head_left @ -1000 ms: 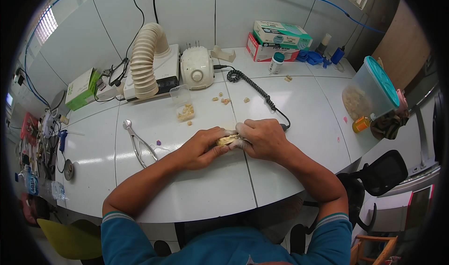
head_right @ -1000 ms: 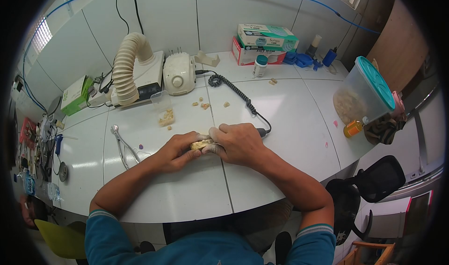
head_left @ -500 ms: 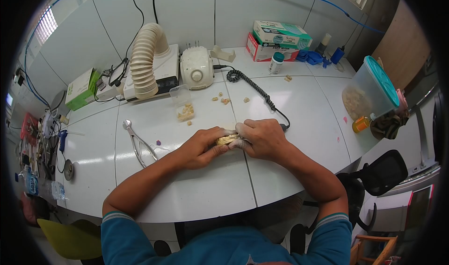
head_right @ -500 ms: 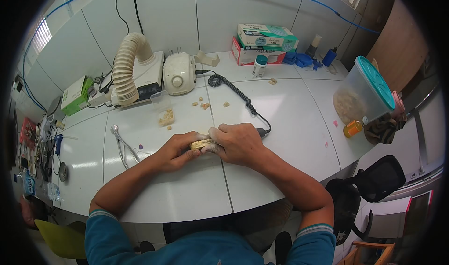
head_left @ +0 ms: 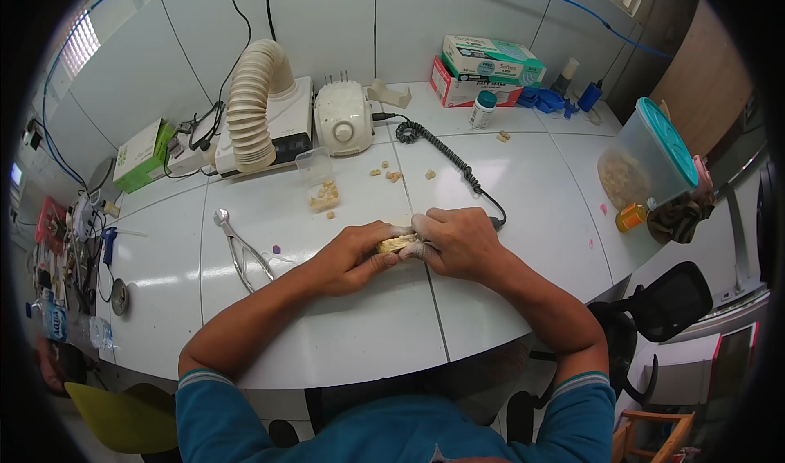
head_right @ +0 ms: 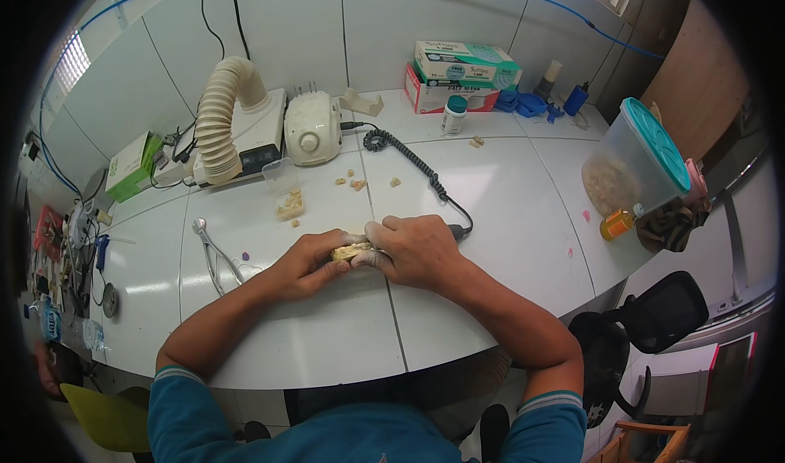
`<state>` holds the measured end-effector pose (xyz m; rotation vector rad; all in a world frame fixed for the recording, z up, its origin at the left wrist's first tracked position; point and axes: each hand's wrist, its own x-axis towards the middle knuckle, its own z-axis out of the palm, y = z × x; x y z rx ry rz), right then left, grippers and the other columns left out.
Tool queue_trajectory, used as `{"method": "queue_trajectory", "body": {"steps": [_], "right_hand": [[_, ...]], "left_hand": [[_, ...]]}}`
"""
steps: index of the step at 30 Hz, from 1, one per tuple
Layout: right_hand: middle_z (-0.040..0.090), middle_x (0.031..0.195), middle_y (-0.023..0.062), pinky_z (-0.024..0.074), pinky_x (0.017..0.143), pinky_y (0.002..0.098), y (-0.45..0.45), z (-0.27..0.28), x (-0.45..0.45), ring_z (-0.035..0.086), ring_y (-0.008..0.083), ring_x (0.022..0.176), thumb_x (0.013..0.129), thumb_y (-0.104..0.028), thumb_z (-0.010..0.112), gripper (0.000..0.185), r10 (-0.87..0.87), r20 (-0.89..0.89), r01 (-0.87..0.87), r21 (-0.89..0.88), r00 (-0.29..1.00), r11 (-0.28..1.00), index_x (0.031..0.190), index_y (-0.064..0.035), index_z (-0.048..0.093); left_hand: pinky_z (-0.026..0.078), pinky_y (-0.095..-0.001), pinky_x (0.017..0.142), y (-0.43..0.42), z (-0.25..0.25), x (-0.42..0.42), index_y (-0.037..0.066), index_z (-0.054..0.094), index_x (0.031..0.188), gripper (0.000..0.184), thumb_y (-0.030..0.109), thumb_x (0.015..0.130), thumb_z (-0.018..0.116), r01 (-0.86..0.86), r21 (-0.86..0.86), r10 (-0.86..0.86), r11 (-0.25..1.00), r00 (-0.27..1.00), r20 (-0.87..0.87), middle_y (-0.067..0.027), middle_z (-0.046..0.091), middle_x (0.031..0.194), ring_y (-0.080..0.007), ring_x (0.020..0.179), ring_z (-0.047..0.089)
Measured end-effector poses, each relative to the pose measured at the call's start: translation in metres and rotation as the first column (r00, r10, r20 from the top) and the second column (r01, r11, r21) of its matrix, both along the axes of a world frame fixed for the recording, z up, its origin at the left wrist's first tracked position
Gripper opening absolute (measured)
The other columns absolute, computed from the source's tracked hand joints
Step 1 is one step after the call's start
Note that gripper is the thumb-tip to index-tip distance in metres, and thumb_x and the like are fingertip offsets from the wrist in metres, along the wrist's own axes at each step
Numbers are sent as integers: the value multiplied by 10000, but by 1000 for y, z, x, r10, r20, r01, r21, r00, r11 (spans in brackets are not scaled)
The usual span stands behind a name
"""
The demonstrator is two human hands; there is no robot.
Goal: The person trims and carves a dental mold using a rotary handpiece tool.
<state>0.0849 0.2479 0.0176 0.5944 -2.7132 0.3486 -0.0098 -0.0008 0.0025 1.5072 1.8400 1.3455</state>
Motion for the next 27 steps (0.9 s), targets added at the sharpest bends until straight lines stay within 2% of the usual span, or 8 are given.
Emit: {"method": "queue_trajectory", "body": {"steps": [15,27], "right_hand": [[662,760,70,494,548,447,0,-1,0,676,300,629,939,-484,801,395,-2,7,2,-34,1000,999,996,-99,734],[658,747,69,496,555,451,0,0,0,677,299,632,939,-437,810,351,-4,-3,3,-48,1000,999,984,-100,726]], "left_hand": [[499,-411,814,1,-3,0,27,671,1356,299,151,1085,661,-1,25,0,1000,1000,4,-145,661,1013,-289,869,644],[497,-413,796,1,-1,0,29,679,1349,297,163,1085,662,-8,30,8,1000,1000,-29,-154,666,1008,-296,854,649]]}}
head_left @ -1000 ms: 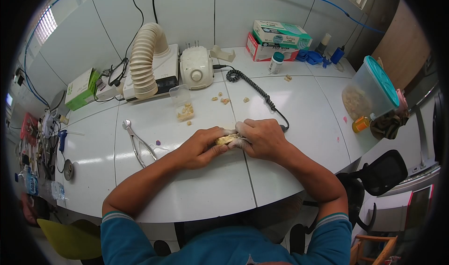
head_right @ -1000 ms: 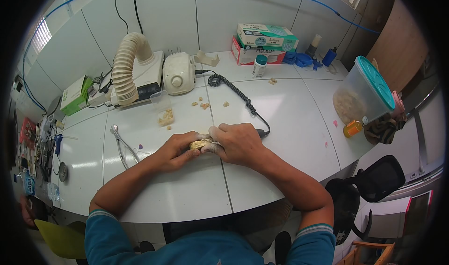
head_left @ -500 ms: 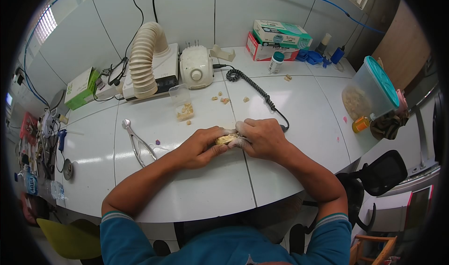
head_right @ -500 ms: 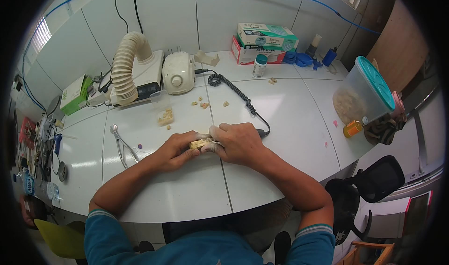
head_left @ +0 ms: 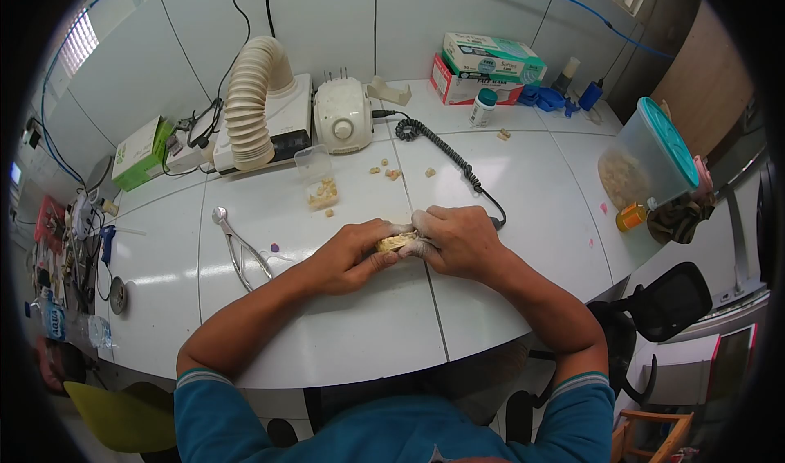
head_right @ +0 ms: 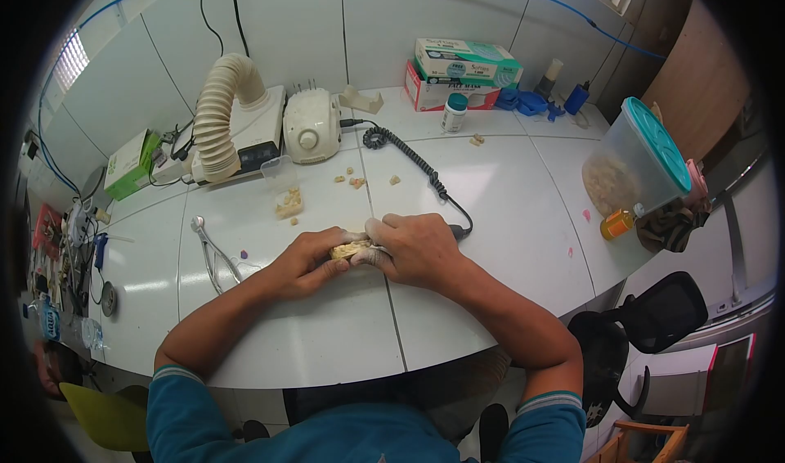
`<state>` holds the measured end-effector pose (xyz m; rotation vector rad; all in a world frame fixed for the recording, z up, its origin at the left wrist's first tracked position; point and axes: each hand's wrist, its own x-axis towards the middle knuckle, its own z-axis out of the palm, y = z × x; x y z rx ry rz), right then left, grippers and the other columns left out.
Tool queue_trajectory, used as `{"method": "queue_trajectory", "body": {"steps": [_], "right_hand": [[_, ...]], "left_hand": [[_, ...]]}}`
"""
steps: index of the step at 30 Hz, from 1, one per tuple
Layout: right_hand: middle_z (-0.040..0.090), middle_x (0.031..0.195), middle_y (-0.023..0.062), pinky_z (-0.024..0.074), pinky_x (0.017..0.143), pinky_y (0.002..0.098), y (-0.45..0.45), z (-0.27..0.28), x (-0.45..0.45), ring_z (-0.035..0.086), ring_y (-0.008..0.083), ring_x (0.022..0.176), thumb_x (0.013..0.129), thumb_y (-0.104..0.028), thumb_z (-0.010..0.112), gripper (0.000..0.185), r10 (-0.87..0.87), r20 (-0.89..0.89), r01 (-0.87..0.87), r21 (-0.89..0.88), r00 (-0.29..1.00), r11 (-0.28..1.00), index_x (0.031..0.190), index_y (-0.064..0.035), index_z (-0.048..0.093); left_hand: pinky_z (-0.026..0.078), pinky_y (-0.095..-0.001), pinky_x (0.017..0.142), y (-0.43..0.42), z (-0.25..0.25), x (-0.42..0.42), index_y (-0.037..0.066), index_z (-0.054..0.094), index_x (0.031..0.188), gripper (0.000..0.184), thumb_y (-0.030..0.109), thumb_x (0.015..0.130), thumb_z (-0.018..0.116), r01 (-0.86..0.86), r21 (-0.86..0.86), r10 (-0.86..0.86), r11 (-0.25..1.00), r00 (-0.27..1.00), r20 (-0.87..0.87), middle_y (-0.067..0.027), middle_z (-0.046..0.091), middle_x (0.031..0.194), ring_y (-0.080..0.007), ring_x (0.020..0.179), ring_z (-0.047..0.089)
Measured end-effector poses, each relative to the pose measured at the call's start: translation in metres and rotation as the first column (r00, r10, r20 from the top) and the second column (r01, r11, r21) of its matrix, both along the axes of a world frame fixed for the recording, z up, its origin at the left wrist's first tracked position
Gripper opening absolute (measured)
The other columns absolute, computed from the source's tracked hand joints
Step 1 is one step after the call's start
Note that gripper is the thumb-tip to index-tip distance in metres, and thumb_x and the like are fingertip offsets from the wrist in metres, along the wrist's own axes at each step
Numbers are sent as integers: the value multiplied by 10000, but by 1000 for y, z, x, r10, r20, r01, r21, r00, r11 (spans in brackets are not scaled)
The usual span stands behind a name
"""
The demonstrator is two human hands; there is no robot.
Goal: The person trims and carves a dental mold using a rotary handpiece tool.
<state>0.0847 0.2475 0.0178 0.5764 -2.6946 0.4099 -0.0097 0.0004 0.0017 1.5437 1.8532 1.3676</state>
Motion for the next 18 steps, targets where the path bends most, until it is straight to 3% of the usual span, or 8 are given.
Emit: {"method": "queue_trajectory", "body": {"steps": [18], "right_hand": [[663,757,64,499,556,443,1,2,1,681,296,639,940,-428,808,340,10,32,-10,18,999,1000,995,-101,732]], "left_hand": [[504,-415,807,1,1,2,28,699,1300,267,197,1095,668,-16,-6,16,1000,1000,2,-158,672,994,-307,863,651]]}}
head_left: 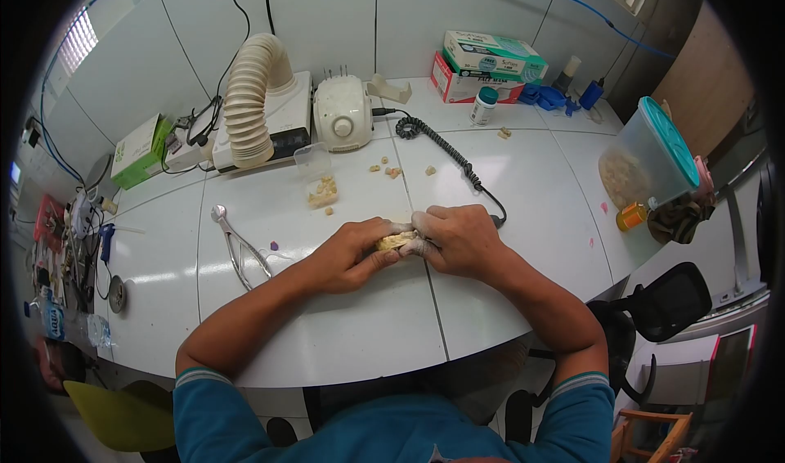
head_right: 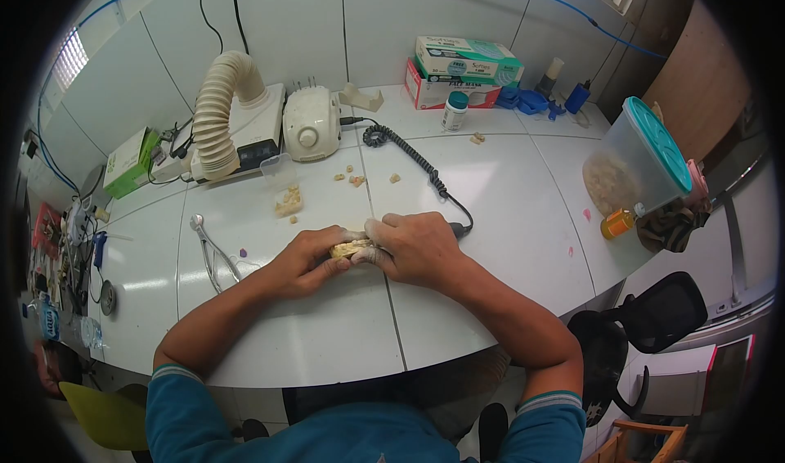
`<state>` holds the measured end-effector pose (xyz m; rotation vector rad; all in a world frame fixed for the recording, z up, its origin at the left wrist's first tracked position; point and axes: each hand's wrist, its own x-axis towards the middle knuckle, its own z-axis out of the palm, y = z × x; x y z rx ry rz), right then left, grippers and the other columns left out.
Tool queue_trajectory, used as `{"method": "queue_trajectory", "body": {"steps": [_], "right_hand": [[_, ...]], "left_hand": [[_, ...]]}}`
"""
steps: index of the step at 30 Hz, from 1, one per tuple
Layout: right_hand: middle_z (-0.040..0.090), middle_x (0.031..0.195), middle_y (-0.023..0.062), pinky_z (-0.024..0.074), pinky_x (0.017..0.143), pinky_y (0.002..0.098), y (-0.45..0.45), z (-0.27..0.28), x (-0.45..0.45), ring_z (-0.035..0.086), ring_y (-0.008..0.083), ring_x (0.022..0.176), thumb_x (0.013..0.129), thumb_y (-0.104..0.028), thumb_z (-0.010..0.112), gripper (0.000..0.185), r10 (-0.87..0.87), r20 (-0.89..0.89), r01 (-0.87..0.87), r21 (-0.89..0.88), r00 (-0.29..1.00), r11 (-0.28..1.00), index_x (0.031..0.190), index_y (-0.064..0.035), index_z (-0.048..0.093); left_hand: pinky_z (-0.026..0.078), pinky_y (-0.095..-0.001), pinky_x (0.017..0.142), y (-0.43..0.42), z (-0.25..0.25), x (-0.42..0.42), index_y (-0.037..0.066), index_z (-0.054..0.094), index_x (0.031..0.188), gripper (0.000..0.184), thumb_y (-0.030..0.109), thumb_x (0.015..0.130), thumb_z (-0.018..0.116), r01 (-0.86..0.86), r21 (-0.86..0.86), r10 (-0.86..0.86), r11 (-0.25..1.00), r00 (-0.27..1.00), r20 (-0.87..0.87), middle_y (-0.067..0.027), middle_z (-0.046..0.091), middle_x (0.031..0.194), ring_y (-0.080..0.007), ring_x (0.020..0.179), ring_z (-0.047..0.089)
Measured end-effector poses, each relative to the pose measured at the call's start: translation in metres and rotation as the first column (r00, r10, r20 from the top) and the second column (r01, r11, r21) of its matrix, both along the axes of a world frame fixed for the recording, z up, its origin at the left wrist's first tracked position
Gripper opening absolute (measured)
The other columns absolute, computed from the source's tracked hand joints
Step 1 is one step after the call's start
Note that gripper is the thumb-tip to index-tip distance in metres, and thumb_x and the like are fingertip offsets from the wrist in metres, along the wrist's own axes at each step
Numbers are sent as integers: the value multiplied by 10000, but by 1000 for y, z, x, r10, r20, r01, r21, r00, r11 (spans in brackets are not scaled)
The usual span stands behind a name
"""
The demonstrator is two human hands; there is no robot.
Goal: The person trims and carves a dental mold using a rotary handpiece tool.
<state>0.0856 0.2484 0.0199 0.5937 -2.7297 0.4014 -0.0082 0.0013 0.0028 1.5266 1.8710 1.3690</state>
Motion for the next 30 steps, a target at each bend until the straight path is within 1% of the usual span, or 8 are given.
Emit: {"method": "queue_trajectory", "body": {"steps": [4,7,13,19,22,25,30], "right_hand": [[658,749,62,496,554,440,-1,0,0,677,292,632,937,-422,813,334,1,-12,-1,-15,1000,1000,1003,-103,735],[658,748,61,496,554,438,0,-1,-1,675,290,629,936,-420,815,334,1,-13,-1,-8,1000,1000,1018,-105,738],[657,749,61,498,554,439,0,-3,-1,676,293,630,936,-414,813,326,5,-12,-5,-8,1000,1000,1027,-109,738],[657,750,65,497,545,445,0,-3,-1,675,299,625,938,-409,808,319,2,-14,-2,0,1000,1000,1013,-109,730],[657,750,66,497,543,448,0,-4,-1,675,302,624,940,-411,804,320,8,-23,-9,-14,1000,1000,999,-106,722],[656,749,67,498,543,448,-1,-6,-2,674,303,624,943,-411,801,320,4,-28,-4,-20,1000,1000,986,-105,719],[658,748,69,498,543,445,-1,-4,-1,673,304,621,947,-418,797,327,7,-22,-7,-18,1000,1000,986,-102,725]], "left_hand": [[506,-415,815,0,0,-1,27,697,1303,270,198,1096,667,3,-1,-3,1000,1000,-12,-158,674,1003,-303,878,652],[499,-394,812,0,1,-1,16,667,1337,291,153,1081,653,12,-1,-12,1000,999,-39,-129,672,1005,-254,867,646],[501,-393,820,1,2,-1,15,666,1338,295,159,1081,658,9,-10,-9,1000,1000,-23,-130,675,1011,-254,877,652],[501,-392,813,0,0,-1,16,666,1326,282,157,1081,660,4,-15,-5,1000,999,-45,-130,681,1008,-253,874,656],[502,-388,810,0,1,-1,19,666,1337,291,157,1082,660,4,-21,-4,1000,1000,-20,-128,682,1004,-248,867,656],[503,-385,809,0,-1,-1,24,666,1352,300,156,1083,659,7,5,-7,1000,1000,-18,-126,683,1008,-243,863,655],[506,-384,815,0,-1,-1,24,666,1357,304,154,1082,660,5,0,-5,1000,1000,-23,-124,688,1012,-242,872,657]]}}
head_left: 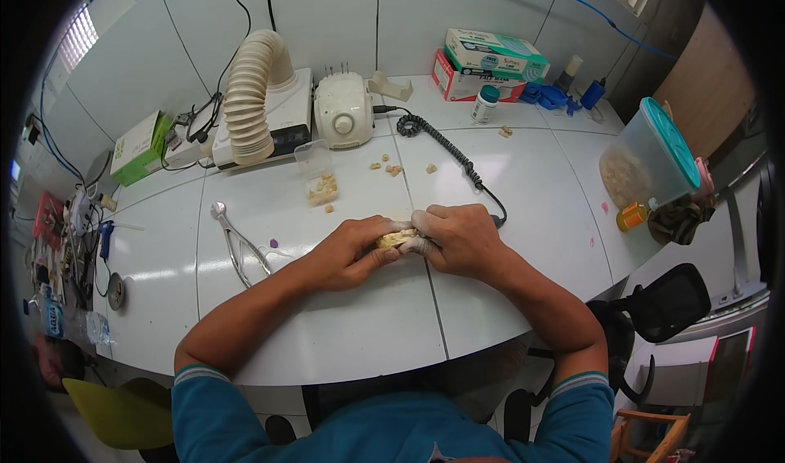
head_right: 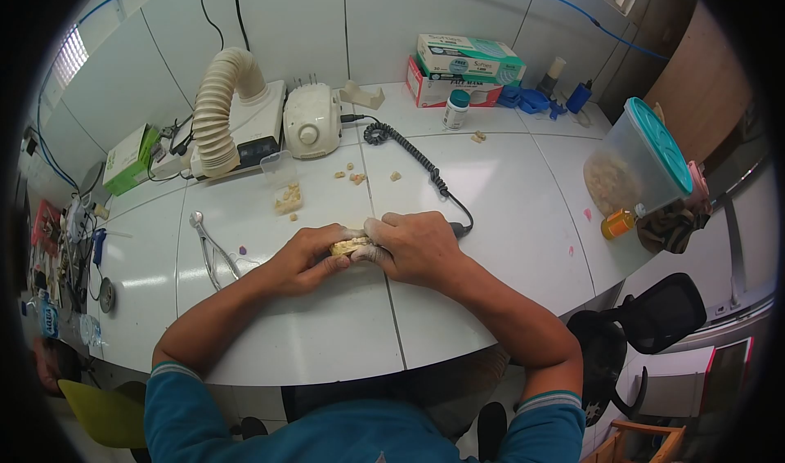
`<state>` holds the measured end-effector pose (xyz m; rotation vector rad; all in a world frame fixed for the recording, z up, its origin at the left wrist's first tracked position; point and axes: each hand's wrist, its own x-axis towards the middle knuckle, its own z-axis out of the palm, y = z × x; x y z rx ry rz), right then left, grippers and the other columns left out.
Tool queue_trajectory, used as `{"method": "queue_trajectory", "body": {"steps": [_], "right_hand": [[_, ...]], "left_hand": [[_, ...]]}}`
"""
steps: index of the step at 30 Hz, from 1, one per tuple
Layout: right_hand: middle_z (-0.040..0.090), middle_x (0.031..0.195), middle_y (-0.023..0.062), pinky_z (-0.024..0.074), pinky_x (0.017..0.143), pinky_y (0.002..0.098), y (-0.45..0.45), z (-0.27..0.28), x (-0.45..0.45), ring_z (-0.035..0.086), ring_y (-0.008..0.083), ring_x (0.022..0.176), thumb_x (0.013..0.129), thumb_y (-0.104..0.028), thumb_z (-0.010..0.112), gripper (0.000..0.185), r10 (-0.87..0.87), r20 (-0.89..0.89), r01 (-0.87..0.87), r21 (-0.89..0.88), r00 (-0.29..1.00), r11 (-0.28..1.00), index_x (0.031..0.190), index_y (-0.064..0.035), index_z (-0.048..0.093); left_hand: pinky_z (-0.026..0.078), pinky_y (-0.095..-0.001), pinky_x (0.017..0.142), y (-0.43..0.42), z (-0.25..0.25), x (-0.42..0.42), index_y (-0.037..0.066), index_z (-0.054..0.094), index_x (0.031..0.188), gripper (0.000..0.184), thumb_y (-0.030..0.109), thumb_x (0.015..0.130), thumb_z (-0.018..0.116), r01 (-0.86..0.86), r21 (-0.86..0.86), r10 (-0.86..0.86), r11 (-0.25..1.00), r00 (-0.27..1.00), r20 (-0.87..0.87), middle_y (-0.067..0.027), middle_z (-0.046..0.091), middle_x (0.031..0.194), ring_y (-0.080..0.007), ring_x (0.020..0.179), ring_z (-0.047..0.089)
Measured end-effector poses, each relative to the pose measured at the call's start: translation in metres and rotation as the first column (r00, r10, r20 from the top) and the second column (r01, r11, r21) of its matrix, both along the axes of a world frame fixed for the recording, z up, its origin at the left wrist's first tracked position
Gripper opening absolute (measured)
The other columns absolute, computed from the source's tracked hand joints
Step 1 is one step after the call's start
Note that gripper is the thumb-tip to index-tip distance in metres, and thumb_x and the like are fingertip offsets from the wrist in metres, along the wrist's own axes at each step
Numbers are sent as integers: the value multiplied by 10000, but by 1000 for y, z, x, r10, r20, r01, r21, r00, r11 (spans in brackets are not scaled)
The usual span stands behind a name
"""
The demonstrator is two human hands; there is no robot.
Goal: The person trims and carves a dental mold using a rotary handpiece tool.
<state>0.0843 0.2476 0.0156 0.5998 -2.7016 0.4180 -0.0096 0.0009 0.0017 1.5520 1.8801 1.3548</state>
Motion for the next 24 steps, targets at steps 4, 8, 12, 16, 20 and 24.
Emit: {"method": "queue_trajectory", "body": {"steps": [4,8,12,16,20,24], "right_hand": [[663,749,68,498,542,441,-1,0,0,674,300,619,951,-426,794,332,-7,-11,7,-6,1000,1000,992,-102,734],[662,745,65,498,541,440,-1,0,0,673,296,617,953,-433,793,333,-8,-4,7,-5,1000,1000,997,-107,741],[660,741,63,498,540,438,-1,1,1,672,292,615,950,-429,798,323,-9,-4,9,0,1000,1000,998,-114,747],[658,739,61,498,540,436,-1,1,1,671,290,614,945,-424,804,315,-17,-8,17,2,1000,1000,992,-118,747],[660,746,62,497,540,435,-1,1,1,676,289,623,946,-432,804,330,-10,-9,10,-5,1000,1000,999,-112,745],[669,764,68,503,546,432,-1,0,0,686,292,638,947,-435,803,367,-23,-12,23,9,1000,1000,1036,-85,743]], "left_hand": [[507,-387,818,-1,2,0,22,668,1344,296,152,1078,662,-3,-37,3,999,1000,5,-127,688,1013,-246,880,660],[507,-395,811,-1,-1,-1,23,674,1339,292,164,1083,663,4,-19,-4,1000,1000,13,-135,685,1014,-263,870,656],[507,-411,797,-1,-4,-2,30,686,1344,302,194,1090,674,3,-14,-3,1000,1000,24,-149,685,1026,-292,855,652],[508,-412,797,-1,0,-1,30,686,1342,300,192,1090,675,1,-17,-1,1000,1000,24,-151,688,1030,-291,856,652],[507,-410,787,0,-1,0,29,685,1344,304,197,1091,675,-1,4,1,1000,999,33,-151,689,1021,-289,846,651],[496,-407,763,0,-3,-1,31,687,1340,305,210,1093,676,-4,11,3,1000,999,36,-143,675,985,-278,814,635]]}}
